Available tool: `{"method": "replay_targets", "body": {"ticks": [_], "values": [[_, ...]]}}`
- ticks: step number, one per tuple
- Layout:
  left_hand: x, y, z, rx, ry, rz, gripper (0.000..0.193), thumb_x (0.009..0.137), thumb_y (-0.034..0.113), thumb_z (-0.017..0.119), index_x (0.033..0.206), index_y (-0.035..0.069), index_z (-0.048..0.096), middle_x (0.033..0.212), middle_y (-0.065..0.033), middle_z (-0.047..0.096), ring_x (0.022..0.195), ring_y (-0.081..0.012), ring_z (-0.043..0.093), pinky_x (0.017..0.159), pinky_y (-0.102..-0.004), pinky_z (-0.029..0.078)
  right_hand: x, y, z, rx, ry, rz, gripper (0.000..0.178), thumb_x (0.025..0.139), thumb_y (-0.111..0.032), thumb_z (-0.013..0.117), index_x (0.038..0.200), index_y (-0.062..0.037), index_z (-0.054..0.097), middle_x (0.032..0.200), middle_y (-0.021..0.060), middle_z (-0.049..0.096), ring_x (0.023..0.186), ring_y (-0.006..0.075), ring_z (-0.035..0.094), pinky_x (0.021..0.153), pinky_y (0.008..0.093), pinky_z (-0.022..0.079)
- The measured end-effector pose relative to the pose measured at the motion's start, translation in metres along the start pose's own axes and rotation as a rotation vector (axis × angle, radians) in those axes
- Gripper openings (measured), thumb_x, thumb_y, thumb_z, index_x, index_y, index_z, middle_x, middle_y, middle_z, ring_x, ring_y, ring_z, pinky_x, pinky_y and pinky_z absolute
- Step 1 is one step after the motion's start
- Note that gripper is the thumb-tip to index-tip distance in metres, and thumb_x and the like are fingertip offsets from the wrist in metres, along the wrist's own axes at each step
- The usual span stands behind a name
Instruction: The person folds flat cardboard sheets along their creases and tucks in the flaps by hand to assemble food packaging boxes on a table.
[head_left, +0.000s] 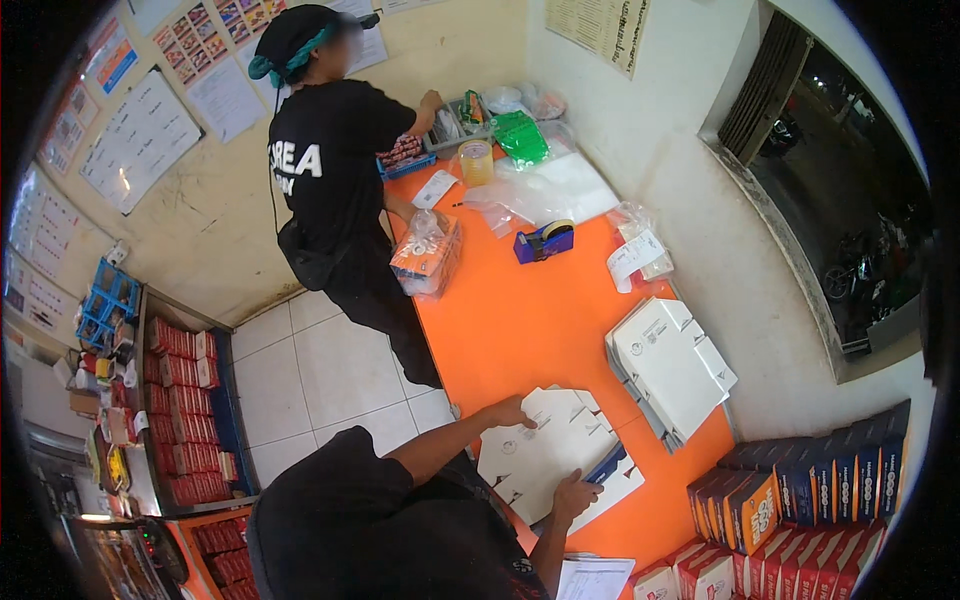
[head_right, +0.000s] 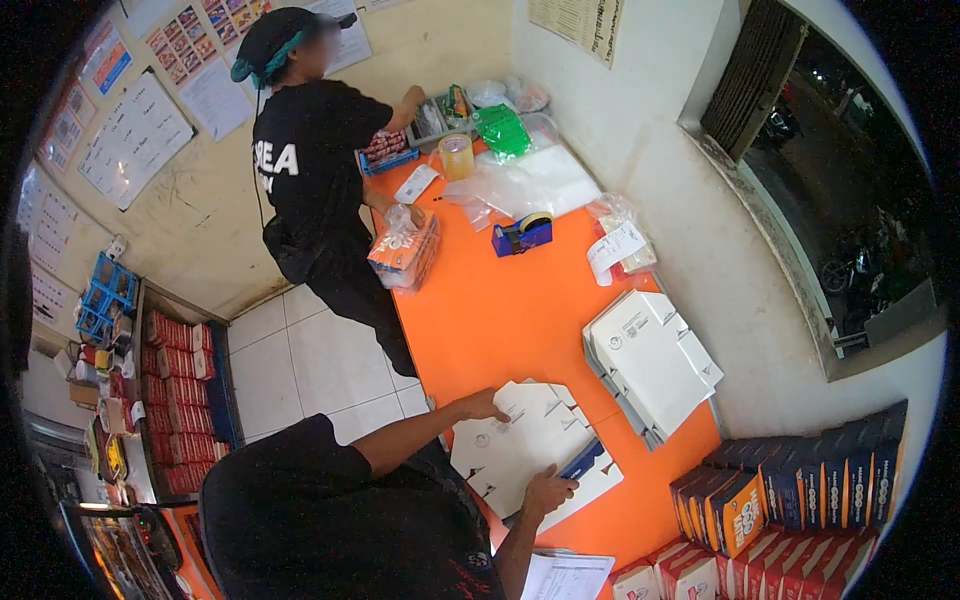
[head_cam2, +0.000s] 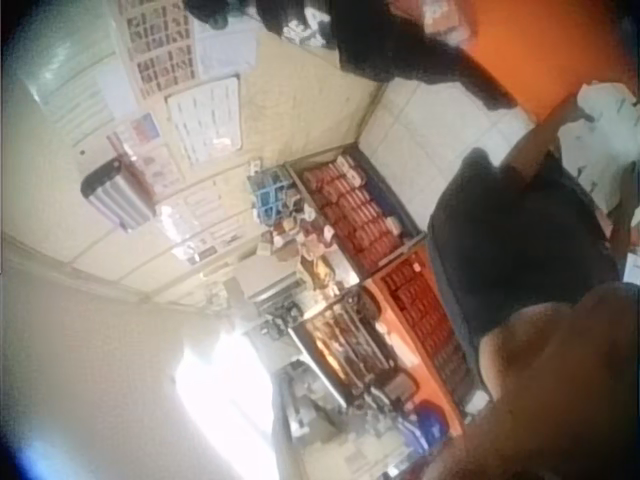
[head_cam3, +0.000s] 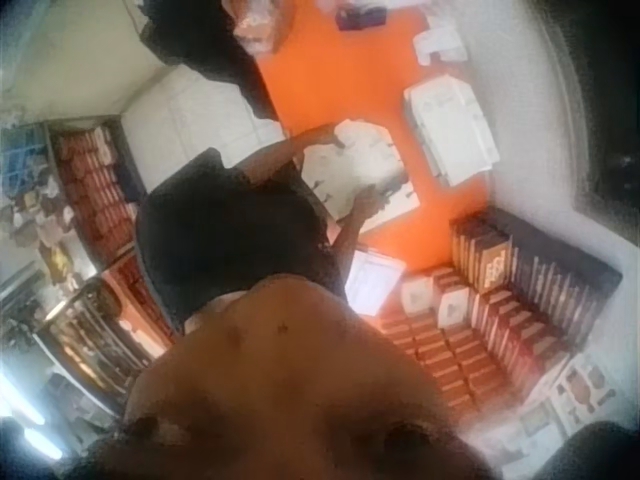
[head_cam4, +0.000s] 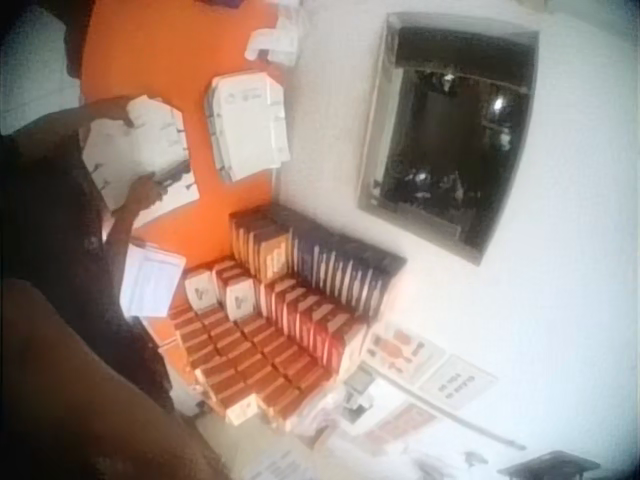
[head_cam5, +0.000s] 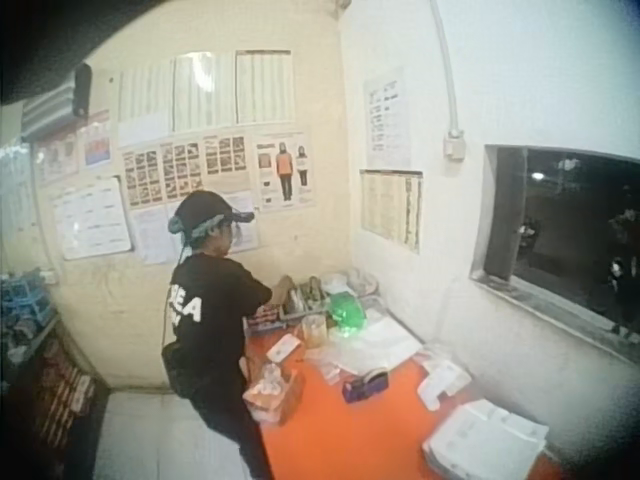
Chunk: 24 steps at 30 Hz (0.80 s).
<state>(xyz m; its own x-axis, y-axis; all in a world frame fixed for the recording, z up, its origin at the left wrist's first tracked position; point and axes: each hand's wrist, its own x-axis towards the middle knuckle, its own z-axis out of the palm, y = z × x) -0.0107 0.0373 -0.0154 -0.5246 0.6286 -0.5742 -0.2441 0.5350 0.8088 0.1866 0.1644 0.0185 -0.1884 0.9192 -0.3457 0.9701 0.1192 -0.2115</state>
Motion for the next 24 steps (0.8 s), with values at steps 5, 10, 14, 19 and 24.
{"method": "replay_targets", "body": {"ticks": [5,10,14,19,24], "values": [[0.004,-0.010,-0.005,-0.047,-0.041,0.007,0.053,0.068,0.013,0.077,0.116,0.003,0.059,0.111,-0.0153,0.064,0.103,-0.0273,0.059,0.092,-0.0378,0.044,-0.001,-0.008,-0.002,-0.262,-0.050,0.006,0.081,0.086,-0.053,0.053,0.122,0.0150,0.030,0.122,0.0308,0.044,0.120,0.0419,0.045,0.087,0.0545,0.047],[-0.003,-0.010,0.000,-0.055,-0.064,-0.031,0.055,0.067,0.013,0.077,0.117,0.003,0.058,0.111,-0.0151,0.063,0.105,-0.0278,0.058,0.092,-0.0391,0.043,0.010,0.027,0.011,-0.325,0.127,-0.447,0.114,0.080,-0.063,0.052,0.139,0.0158,-0.005,0.149,0.0320,-0.003,0.140,0.0434,0.005,0.108,0.0614,0.007],[0.000,-0.007,0.014,-0.041,-0.107,0.031,0.073,0.064,0.011,0.079,0.129,0.005,0.047,0.120,-0.0129,0.058,0.115,-0.0276,0.051,0.097,-0.0391,0.040,0.003,0.050,0.021,-0.079,0.072,-0.418,0.114,0.078,-0.063,0.055,0.138,0.0189,0.003,0.149,0.0332,-0.003,0.140,0.0427,-0.004,0.107,0.0624,0.004],[0.029,-0.052,-0.014,-0.475,-0.246,0.326,0.081,0.065,0.012,0.081,0.135,0.005,0.040,0.138,-0.0064,0.040,0.129,-0.0208,0.035,0.107,-0.0392,0.033,0.018,0.031,0.051,0.139,0.103,-0.578,0.111,0.078,-0.063,0.057,0.141,0.0134,0.006,0.150,0.0296,-0.001,0.141,0.0404,-0.004,0.109,0.0584,-0.006],[0.013,-0.015,-0.023,-0.146,-0.108,-0.043,0.046,0.076,0.007,0.072,0.116,-0.005,0.053,0.106,-0.0142,0.064,0.091,-0.0249,0.065,0.080,-0.0371,0.055,0.024,0.025,0.007,0.115,0.173,-0.485,0.088,0.083,-0.052,0.058,0.135,0.0121,0.028,0.147,0.0302,0.017,0.139,0.0431,0.009,0.109,0.0574,0.015]]}}
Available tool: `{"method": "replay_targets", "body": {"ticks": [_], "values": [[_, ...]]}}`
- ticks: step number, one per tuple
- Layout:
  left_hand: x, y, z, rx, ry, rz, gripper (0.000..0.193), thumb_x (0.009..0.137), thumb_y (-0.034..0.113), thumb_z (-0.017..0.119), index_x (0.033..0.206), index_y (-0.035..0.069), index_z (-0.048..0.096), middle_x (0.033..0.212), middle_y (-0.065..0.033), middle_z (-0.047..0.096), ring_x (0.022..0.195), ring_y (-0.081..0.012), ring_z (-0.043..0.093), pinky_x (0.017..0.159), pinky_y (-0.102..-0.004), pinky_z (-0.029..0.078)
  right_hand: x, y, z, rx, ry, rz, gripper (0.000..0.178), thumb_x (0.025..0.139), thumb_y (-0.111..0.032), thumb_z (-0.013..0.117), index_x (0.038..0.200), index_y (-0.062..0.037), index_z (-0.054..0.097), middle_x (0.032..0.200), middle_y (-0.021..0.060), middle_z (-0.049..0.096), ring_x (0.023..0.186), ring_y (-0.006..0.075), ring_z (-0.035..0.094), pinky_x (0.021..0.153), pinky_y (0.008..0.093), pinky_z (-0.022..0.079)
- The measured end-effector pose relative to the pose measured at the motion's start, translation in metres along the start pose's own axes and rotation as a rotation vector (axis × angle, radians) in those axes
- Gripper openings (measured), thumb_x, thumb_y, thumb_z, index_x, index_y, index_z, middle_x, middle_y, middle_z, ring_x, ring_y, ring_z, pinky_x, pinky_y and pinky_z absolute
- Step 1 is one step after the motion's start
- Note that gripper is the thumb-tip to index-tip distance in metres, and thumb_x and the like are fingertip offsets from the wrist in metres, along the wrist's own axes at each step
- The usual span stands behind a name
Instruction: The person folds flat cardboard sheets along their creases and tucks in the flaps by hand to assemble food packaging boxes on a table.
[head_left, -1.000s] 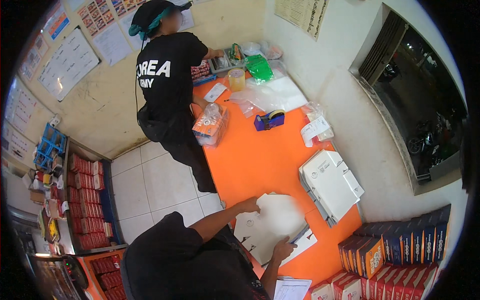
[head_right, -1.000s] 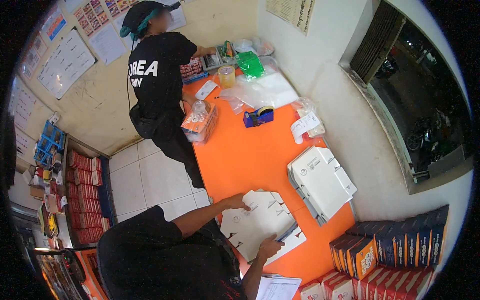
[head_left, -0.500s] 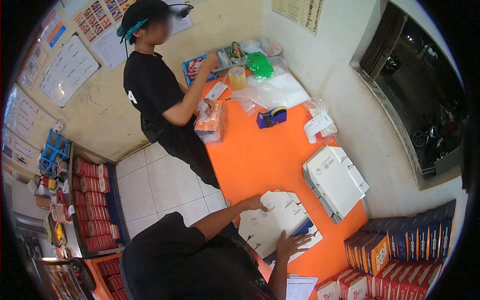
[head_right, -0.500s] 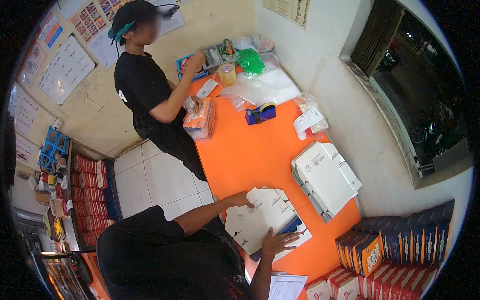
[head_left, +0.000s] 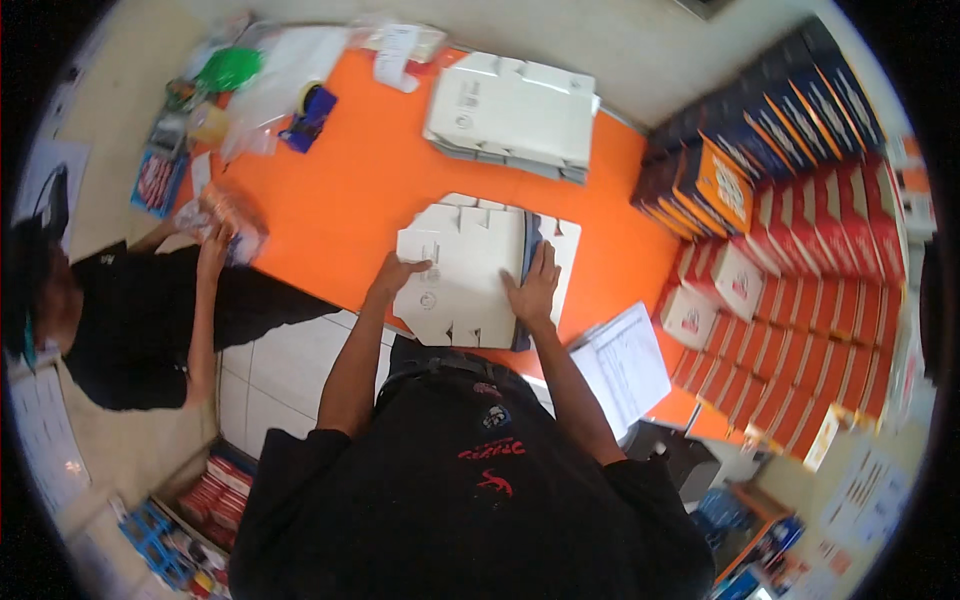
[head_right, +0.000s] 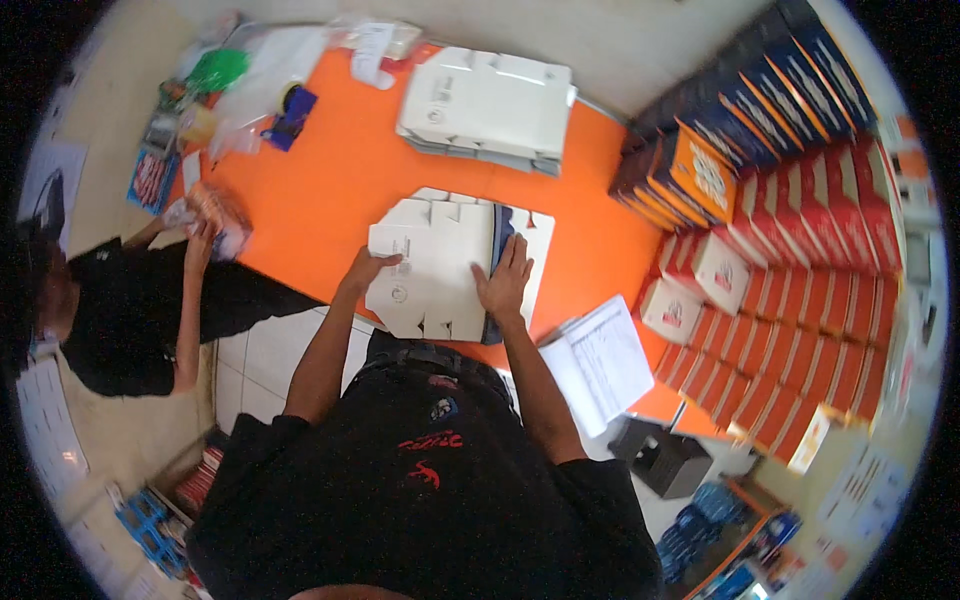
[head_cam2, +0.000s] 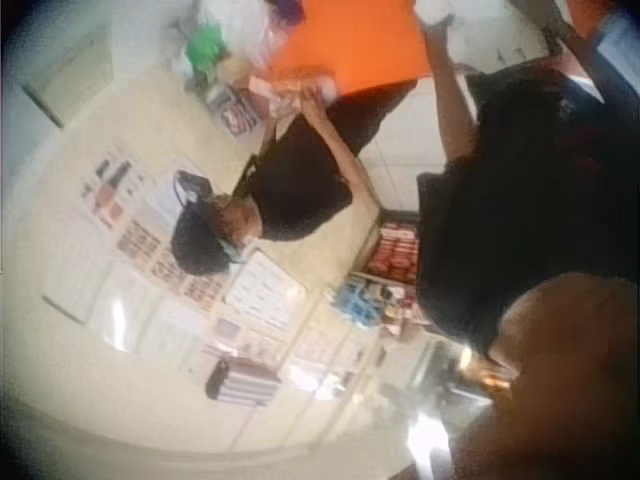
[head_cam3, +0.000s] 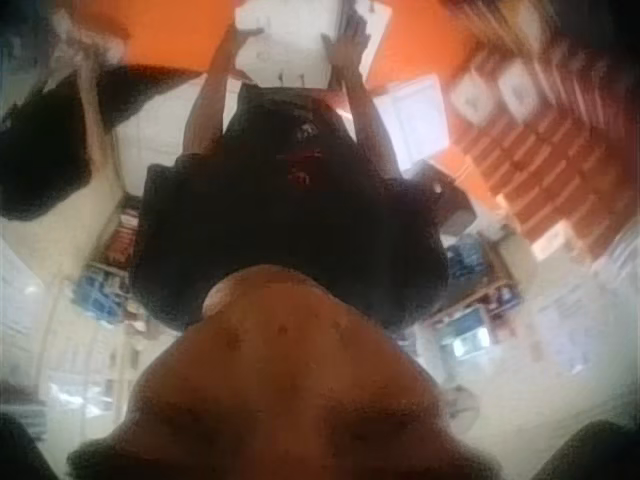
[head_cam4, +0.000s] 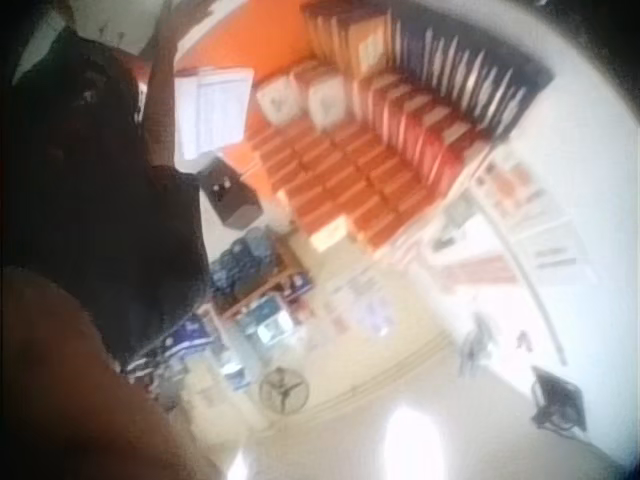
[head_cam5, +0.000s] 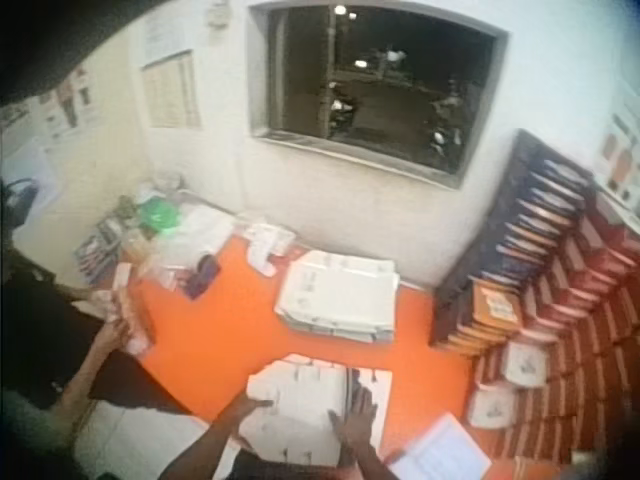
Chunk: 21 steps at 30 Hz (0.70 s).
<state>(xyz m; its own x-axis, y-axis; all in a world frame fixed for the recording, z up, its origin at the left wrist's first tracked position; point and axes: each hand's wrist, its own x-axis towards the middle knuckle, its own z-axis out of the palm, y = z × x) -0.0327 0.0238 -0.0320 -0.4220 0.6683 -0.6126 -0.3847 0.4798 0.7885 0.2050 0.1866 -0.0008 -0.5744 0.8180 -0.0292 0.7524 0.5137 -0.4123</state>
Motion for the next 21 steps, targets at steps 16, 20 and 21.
{"method": "replay_targets", "body": {"ticks": [16,20,21], "values": [[-0.067,0.090,0.033,0.140,-0.039,0.111,0.045,0.069,0.000,0.075,0.108,-0.007,0.054,0.095,-0.0180,0.066,0.075,-0.0233,0.068,0.063,-0.0338,0.057,-0.033,0.036,-0.041,0.604,0.035,0.530,0.047,0.088,-0.029,0.058,0.117,0.0057,0.047,0.108,0.0263,0.058,0.102,0.0396,0.056,0.088,0.0480,0.044],[-0.070,0.092,0.030,0.141,-0.011,0.136,0.044,0.068,0.000,0.076,0.106,-0.006,0.056,0.094,-0.0165,0.066,0.075,-0.0223,0.068,0.067,-0.0333,0.057,0.013,-0.018,-0.109,0.037,0.253,0.007,0.064,0.075,-0.034,0.072,0.122,0.0023,0.048,0.123,0.0221,0.051,0.119,0.0353,0.046,0.094,0.0561,0.036],[-0.074,0.096,0.033,0.134,-0.006,0.097,0.043,0.068,0.000,0.077,0.105,-0.005,0.057,0.095,-0.0165,0.066,0.074,-0.0220,0.068,0.068,-0.0330,0.056,0.029,-0.020,-0.116,0.016,0.192,-0.219,0.070,0.071,-0.037,0.075,0.123,0.0014,0.049,0.127,0.0206,0.048,0.124,0.0344,0.042,0.095,0.0592,0.033]]}}
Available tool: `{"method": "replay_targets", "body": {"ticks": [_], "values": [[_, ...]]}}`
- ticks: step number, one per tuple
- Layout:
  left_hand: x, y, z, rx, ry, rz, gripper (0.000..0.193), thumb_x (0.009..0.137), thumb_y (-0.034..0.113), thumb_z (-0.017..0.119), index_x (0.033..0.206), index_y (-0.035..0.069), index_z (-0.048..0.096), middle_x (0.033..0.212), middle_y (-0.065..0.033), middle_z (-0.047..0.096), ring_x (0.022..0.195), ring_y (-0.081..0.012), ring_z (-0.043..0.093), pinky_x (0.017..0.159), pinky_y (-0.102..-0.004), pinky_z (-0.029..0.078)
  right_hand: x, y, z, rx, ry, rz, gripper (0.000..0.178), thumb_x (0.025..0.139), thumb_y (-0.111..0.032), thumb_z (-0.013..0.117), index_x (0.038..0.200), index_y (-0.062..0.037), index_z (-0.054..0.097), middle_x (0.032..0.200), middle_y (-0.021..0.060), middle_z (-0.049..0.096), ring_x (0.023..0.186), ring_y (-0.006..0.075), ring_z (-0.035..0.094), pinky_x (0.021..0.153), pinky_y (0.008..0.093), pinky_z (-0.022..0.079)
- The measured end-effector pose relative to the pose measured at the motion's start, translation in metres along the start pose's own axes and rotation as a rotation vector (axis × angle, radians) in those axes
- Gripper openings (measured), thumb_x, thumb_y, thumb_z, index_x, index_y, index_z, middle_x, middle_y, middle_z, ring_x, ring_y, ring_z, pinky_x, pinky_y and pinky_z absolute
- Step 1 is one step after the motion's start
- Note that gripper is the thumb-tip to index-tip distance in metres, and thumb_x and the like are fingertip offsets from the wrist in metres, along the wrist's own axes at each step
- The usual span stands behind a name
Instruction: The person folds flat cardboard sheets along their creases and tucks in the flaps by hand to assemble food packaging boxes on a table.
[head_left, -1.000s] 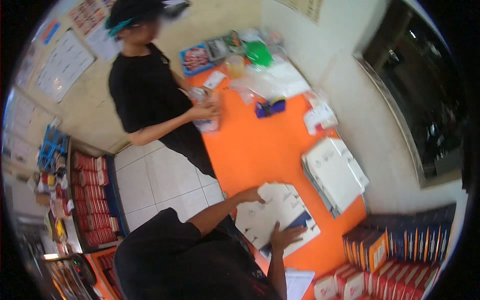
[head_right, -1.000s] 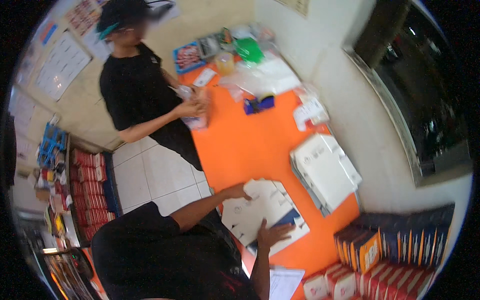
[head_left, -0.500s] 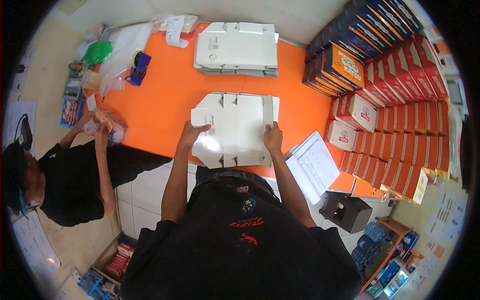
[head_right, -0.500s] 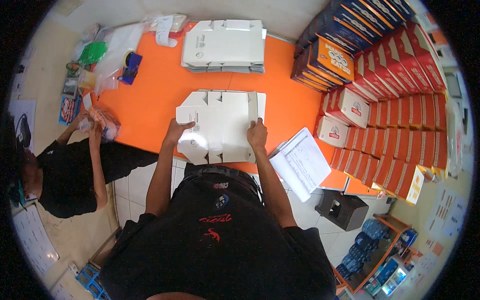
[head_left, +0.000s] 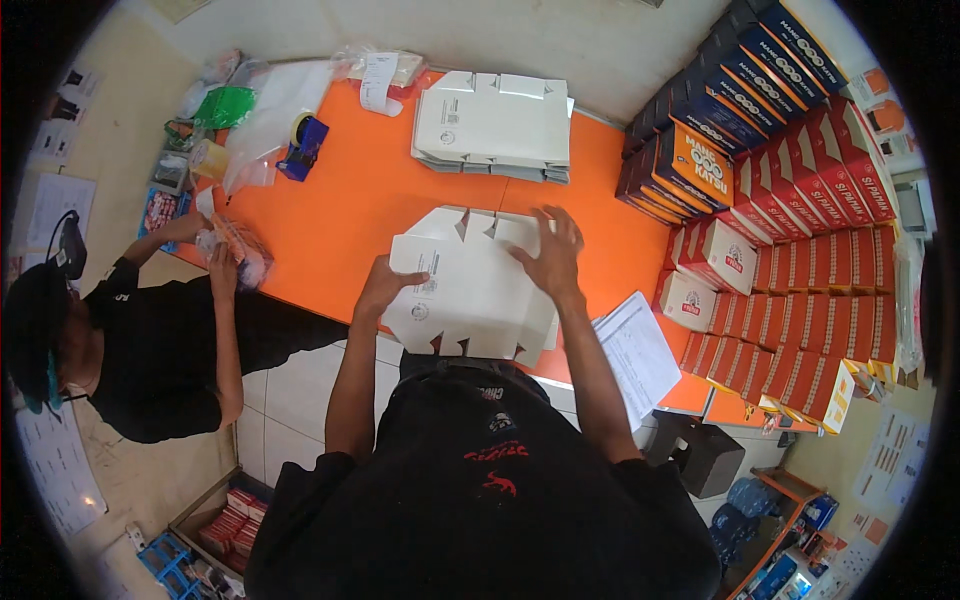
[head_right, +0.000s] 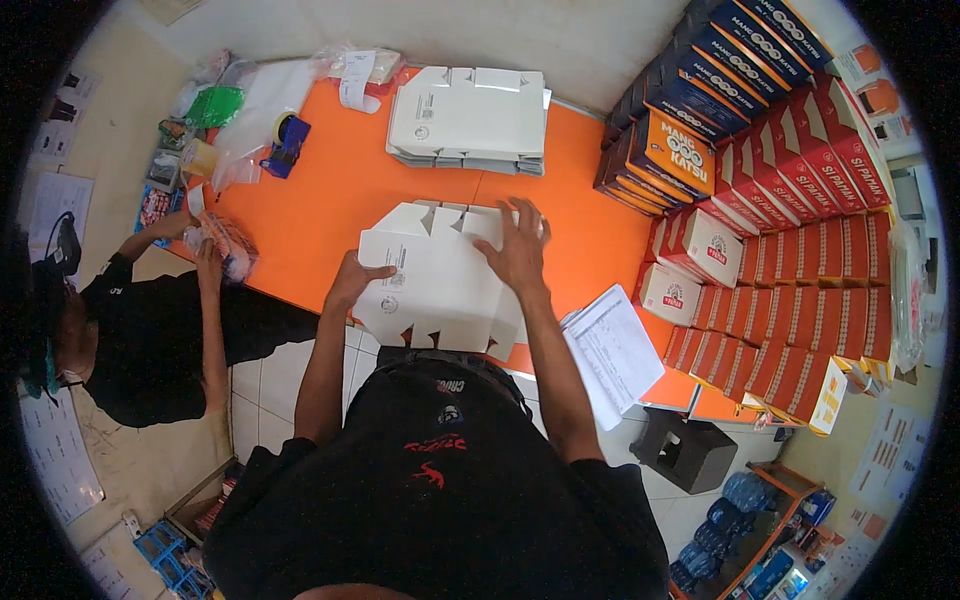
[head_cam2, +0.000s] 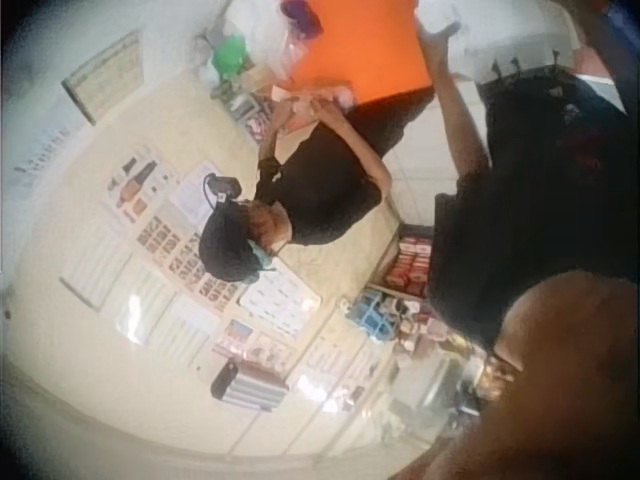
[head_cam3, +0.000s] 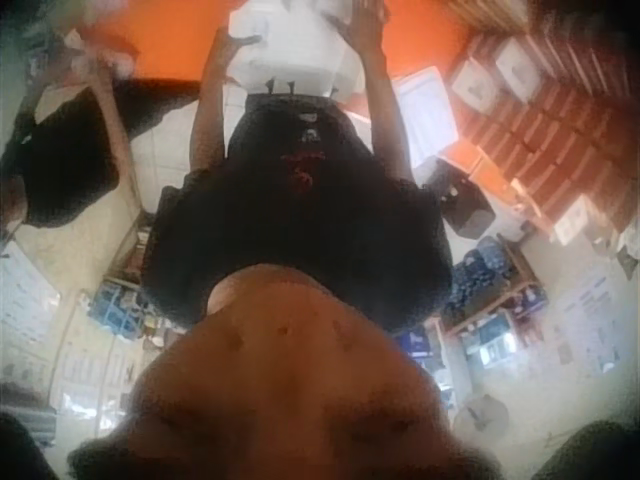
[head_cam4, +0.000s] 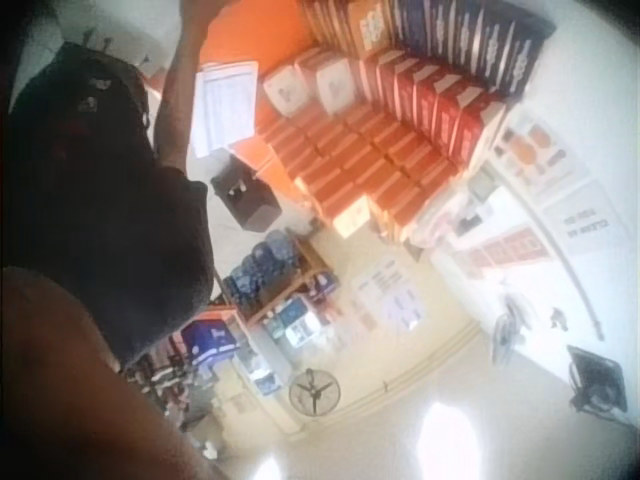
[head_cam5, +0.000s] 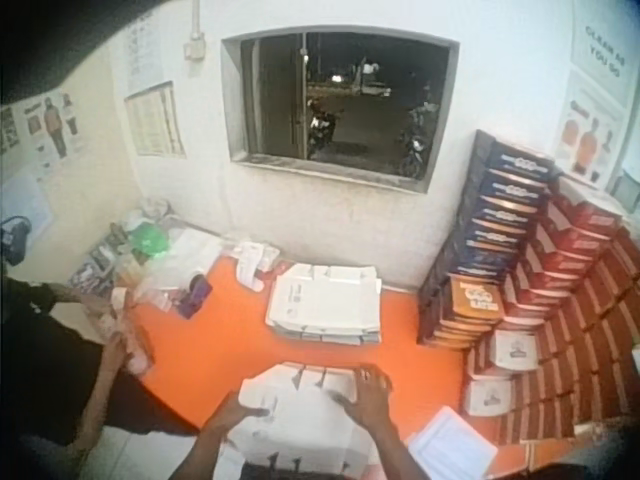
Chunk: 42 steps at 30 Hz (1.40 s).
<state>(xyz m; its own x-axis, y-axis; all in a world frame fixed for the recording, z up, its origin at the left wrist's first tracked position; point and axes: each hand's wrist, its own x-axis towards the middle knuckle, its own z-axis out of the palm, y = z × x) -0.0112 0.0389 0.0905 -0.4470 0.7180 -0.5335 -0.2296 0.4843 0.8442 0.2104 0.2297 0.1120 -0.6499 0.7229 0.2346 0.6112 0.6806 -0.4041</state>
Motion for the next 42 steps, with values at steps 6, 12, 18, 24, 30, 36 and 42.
{"method": "replay_targets", "body": {"ticks": [6,12,18,24,30,36,42], "values": [[0.003,-0.022,-0.002,-0.017,-0.056,0.196,0.049,0.065,0.003,0.079,0.108,-0.003,0.059,0.097,-0.0116,0.067,0.088,-0.0216,0.065,0.081,-0.0344,0.052,0.048,0.068,0.056,0.264,-0.816,-0.103,0.079,0.062,-0.045,0.079,0.121,0.0006,0.054,0.124,0.0236,0.054,0.119,0.0352,0.047,0.101,0.0406,0.036],[0.006,-0.060,-0.016,0.073,-0.024,0.106,0.054,0.062,0.009,0.082,0.111,0.000,0.061,0.101,-0.0101,0.067,0.092,-0.0201,0.063,0.085,-0.0352,0.049,0.046,0.043,0.063,0.171,-1.005,0.000,0.074,0.067,-0.044,0.074,0.120,0.0033,0.051,0.116,0.0229,0.058,0.113,0.0343,0.053,0.095,0.0409,0.042],[0.024,-0.053,-0.013,0.052,0.089,0.183,0.041,0.078,0.014,0.073,0.114,-0.001,0.059,0.105,-0.0122,0.065,0.095,-0.0198,0.062,0.086,-0.0335,0.048,0.056,0.063,0.079,0.215,-0.993,-0.056,0.071,0.070,-0.039,0.073,0.122,0.0019,0.047,0.117,0.0216,0.057,0.111,0.0354,0.053,0.093,0.0423,0.042],[0.065,-0.070,-0.004,0.081,0.120,0.392,0.043,0.089,0.023,0.061,0.123,-0.001,0.052,0.114,-0.0136,0.062,0.106,-0.0231,0.057,0.094,-0.0340,0.042,0.060,0.094,0.076,0.300,-1.055,0.038,0.073,0.067,-0.037,0.077,0.121,0.0031,0.050,0.120,0.0208,0.056,0.112,0.0350,0.053,0.098,0.0395,0.040],[0.104,-0.141,-0.013,0.199,0.243,0.435,0.045,0.087,0.021,0.063,0.123,-0.001,0.052,0.117,-0.0171,0.060,0.112,-0.0287,0.055,0.097,-0.0384,0.040,0.039,0.103,0.136,0.015,-0.882,-0.135,0.070,0.064,-0.035,0.079,0.119,-0.0006,0.052,0.115,0.0226,0.058,0.110,0.0358,0.054,0.094,0.0428,0.043],[0.075,-0.117,0.003,0.061,0.209,0.171,0.033,0.086,0.020,0.064,0.113,0.001,0.059,0.102,-0.0149,0.067,0.095,-0.0273,0.063,0.084,-0.0378,0.048,-0.006,0.066,0.102,-0.010,-0.725,0.036,0.045,0.069,-0.026,0.071,0.107,-0.0061,0.058,0.104,0.0181,0.062,0.102,0.0369,0.057,0.089,0.0469,0.043],[0.073,-0.117,0.000,0.289,0.250,0.196,0.040,0.085,0.021,0.065,0.118,0.001,0.057,0.108,-0.0168,0.064,0.100,-0.0290,0.062,0.087,-0.0383,0.047,-0.047,0.032,0.095,-0.131,-0.290,-0.148,0.021,0.073,-0.009,0.057,0.094,-0.0100,0.061,0.084,0.0134,0.060,0.081,0.0317,0.058,0.068,0.0459,0.045]]}}
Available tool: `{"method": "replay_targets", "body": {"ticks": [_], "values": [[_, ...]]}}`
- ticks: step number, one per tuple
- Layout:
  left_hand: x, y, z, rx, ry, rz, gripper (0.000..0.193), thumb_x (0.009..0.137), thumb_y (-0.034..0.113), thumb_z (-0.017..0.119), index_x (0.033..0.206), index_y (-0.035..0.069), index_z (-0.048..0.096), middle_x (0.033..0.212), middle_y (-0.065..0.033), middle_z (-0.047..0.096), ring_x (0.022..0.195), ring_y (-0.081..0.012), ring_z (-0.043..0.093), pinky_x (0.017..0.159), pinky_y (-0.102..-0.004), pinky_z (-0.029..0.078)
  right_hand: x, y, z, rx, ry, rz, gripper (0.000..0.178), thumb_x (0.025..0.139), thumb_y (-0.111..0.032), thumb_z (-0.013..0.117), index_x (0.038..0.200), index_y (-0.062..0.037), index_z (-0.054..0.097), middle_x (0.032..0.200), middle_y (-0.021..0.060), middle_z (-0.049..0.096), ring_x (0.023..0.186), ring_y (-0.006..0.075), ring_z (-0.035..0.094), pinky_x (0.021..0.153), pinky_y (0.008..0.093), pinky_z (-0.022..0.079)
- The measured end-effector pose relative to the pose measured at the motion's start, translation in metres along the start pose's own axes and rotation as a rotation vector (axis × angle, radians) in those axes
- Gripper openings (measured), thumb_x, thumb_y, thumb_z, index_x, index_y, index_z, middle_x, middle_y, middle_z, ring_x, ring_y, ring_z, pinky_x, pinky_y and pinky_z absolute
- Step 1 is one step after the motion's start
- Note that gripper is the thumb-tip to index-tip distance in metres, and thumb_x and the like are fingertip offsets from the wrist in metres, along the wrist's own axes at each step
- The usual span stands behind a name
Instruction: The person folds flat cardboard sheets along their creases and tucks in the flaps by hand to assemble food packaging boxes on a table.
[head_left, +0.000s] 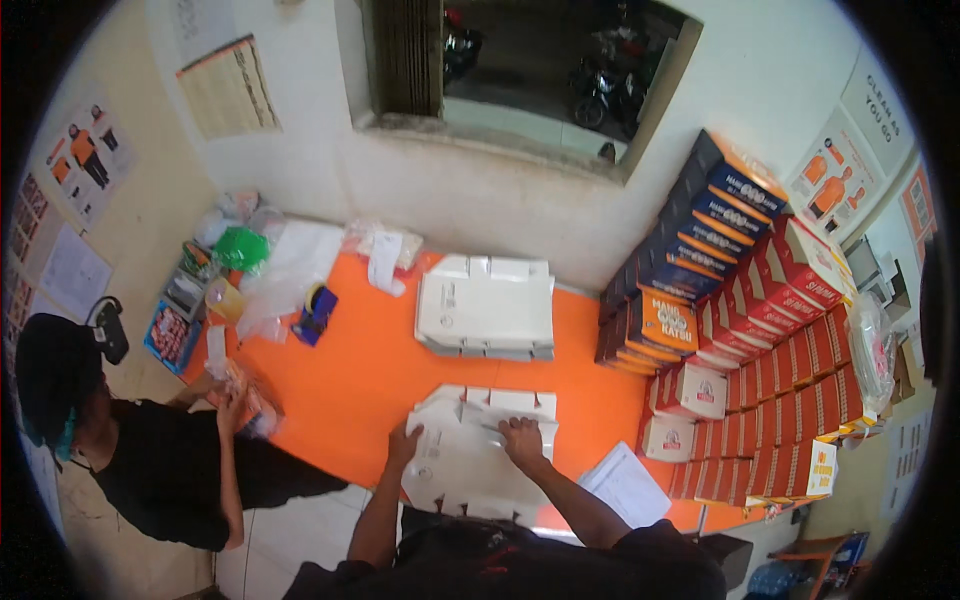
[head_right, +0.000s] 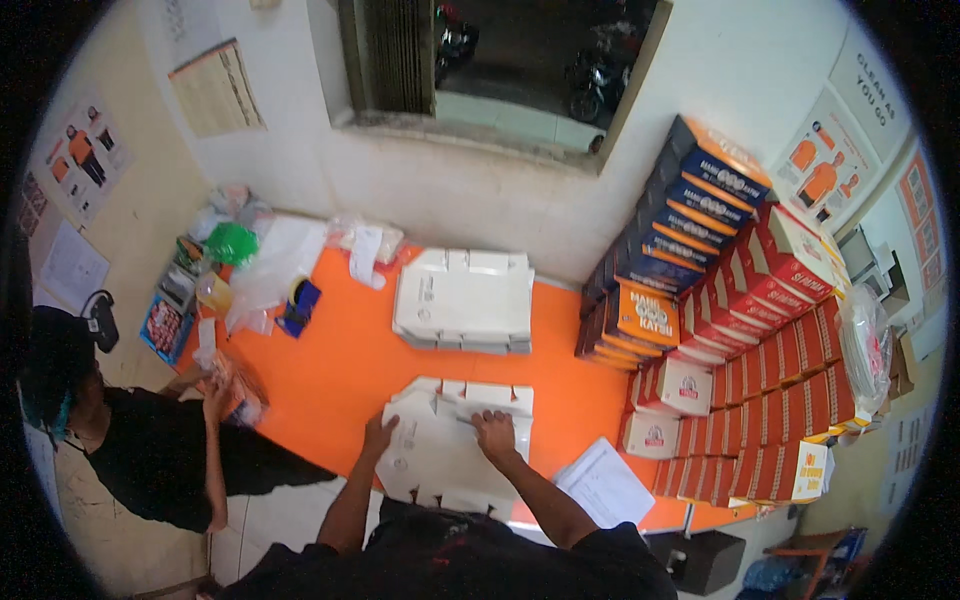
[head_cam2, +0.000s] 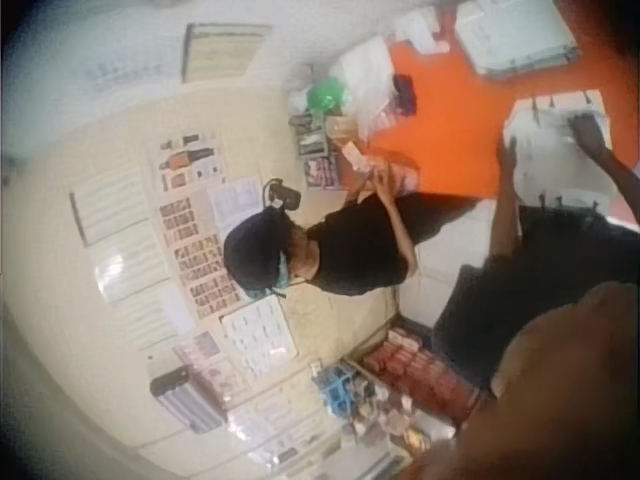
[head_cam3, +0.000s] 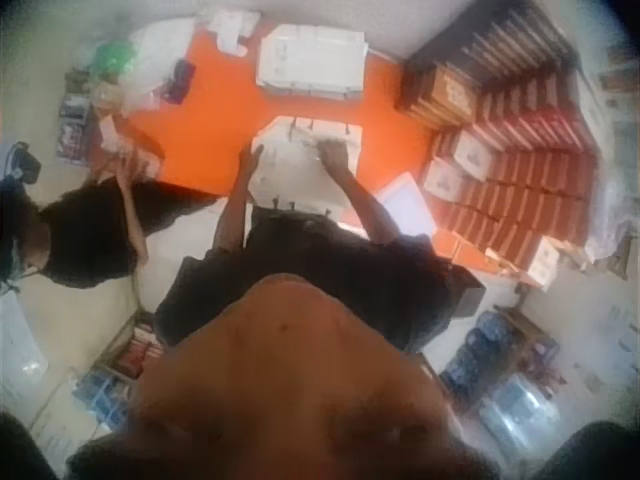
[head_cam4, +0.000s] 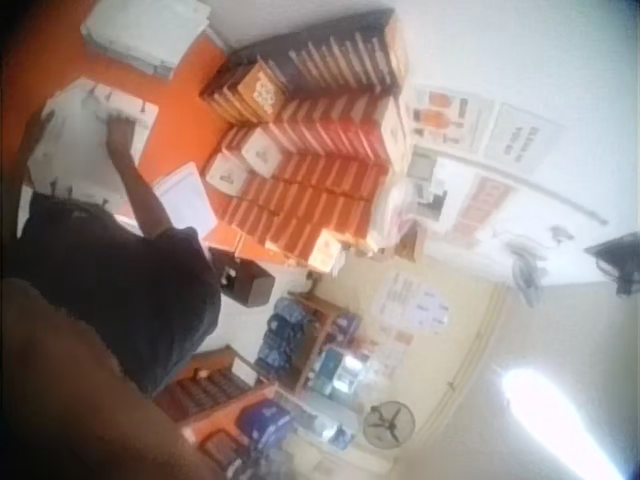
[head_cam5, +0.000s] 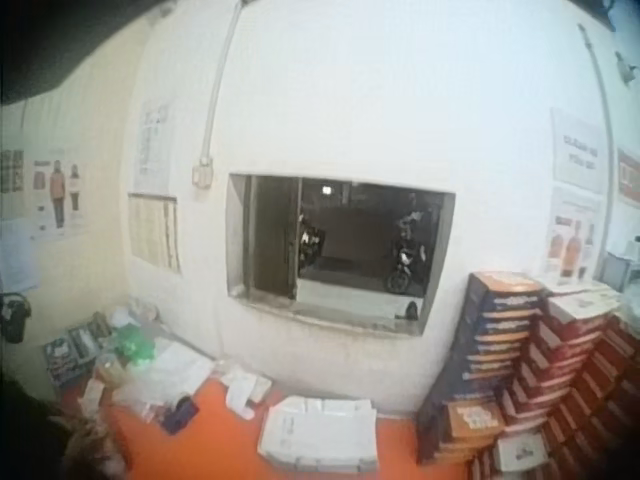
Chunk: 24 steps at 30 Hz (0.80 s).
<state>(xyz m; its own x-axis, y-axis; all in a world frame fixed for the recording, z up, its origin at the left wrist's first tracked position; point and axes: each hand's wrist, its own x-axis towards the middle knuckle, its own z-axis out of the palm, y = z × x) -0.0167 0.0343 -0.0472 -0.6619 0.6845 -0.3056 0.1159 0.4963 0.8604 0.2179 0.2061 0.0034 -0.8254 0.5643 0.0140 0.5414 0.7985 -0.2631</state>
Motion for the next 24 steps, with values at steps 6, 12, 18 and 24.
{"method": "replay_targets", "body": {"ticks": [6,12,18,24], "values": [[0.025,0.020,0.001,0.005,0.031,0.149,0.042,0.085,0.024,0.064,0.117,-0.001,0.056,0.108,-0.0200,0.064,0.099,-0.0313,0.062,0.085,-0.0394,0.047,-0.021,-0.018,0.013,-0.014,0.155,0.070,0.023,0.078,-0.016,0.062,0.095,-0.0035,0.054,0.096,0.0156,0.051,0.090,0.0353,0.051,0.076,0.0413,0.047],[0.022,0.007,0.002,-0.218,-0.064,-0.129,0.036,0.089,0.022,0.061,0.116,-0.002,0.057,0.103,-0.0143,0.066,0.093,-0.0235,0.063,0.082,-0.0356,0.048,-0.028,-0.034,0.005,-0.084,0.102,0.005,0.036,0.083,-0.027,0.063,0.104,-0.0006,0.053,0.114,0.0194,0.051,0.108,0.0365,0.047,0.093,0.0421,0.042],[0.011,-0.006,0.000,-0.225,-0.054,-0.082,0.037,0.089,0.022,0.060,0.118,-0.001,0.057,0.107,-0.0152,0.065,0.097,-0.0246,0.062,0.085,-0.0354,0.046,-0.016,-0.032,-0.003,0.067,-0.125,0.115,0.038,0.082,-0.021,0.063,0.113,-0.0011,0.053,0.123,0.0201,0.047,0.113,0.0388,0.046,0.089,0.0441,0.048],[0.010,0.003,-0.006,-0.147,-0.059,-0.059,0.040,0.087,0.024,0.061,0.121,0.003,0.056,0.108,-0.0163,0.064,0.100,-0.0266,0.061,0.087,-0.0378,0.046,0.043,0.007,-0.012,0.220,-0.108,-0.201,0.024,0.072,0.003,0.052,0.095,-0.0028,0.059,0.101,0.0142,0.055,0.089,0.0355,0.058,0.074,0.0431,0.049]]}}
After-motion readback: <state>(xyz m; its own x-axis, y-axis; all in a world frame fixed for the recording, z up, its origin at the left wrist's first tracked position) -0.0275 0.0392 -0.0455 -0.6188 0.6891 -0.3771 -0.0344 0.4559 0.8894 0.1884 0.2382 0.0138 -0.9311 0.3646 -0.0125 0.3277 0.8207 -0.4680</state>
